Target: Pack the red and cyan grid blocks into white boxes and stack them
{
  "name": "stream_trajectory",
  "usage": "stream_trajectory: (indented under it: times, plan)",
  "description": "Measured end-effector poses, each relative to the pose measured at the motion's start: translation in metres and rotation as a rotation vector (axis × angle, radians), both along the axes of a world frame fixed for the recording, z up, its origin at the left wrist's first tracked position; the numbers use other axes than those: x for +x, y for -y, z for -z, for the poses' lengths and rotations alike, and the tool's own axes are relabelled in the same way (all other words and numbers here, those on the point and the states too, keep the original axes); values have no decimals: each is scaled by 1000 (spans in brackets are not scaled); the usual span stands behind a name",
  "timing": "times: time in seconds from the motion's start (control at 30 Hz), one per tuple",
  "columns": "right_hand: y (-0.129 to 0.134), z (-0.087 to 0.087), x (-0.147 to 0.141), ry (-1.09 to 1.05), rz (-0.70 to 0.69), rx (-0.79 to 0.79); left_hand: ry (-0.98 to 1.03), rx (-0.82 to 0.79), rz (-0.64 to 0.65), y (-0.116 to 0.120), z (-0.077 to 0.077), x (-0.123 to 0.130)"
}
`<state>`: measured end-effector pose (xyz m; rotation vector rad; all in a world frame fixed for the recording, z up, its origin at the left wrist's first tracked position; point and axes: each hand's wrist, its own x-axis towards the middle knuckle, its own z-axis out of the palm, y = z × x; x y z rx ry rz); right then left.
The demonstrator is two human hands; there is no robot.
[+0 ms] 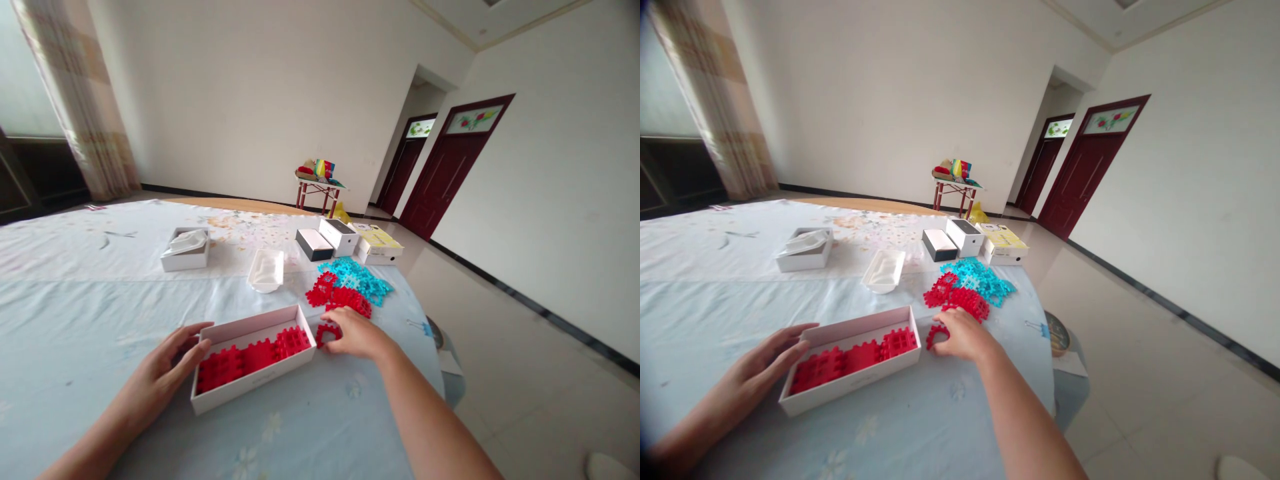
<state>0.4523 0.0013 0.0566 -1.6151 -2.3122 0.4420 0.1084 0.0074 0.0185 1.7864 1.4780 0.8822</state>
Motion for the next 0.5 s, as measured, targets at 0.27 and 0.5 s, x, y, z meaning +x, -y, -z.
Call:
stream_trajectory:
  times: [0.27, 0.5]
  plan:
    - [-1, 3, 9, -96, 11, 91, 10, -36, -22, 0, -5, 2]
    - [-31, -8, 34, -104, 116, 193, 11, -39, -21, 0, -3, 3]
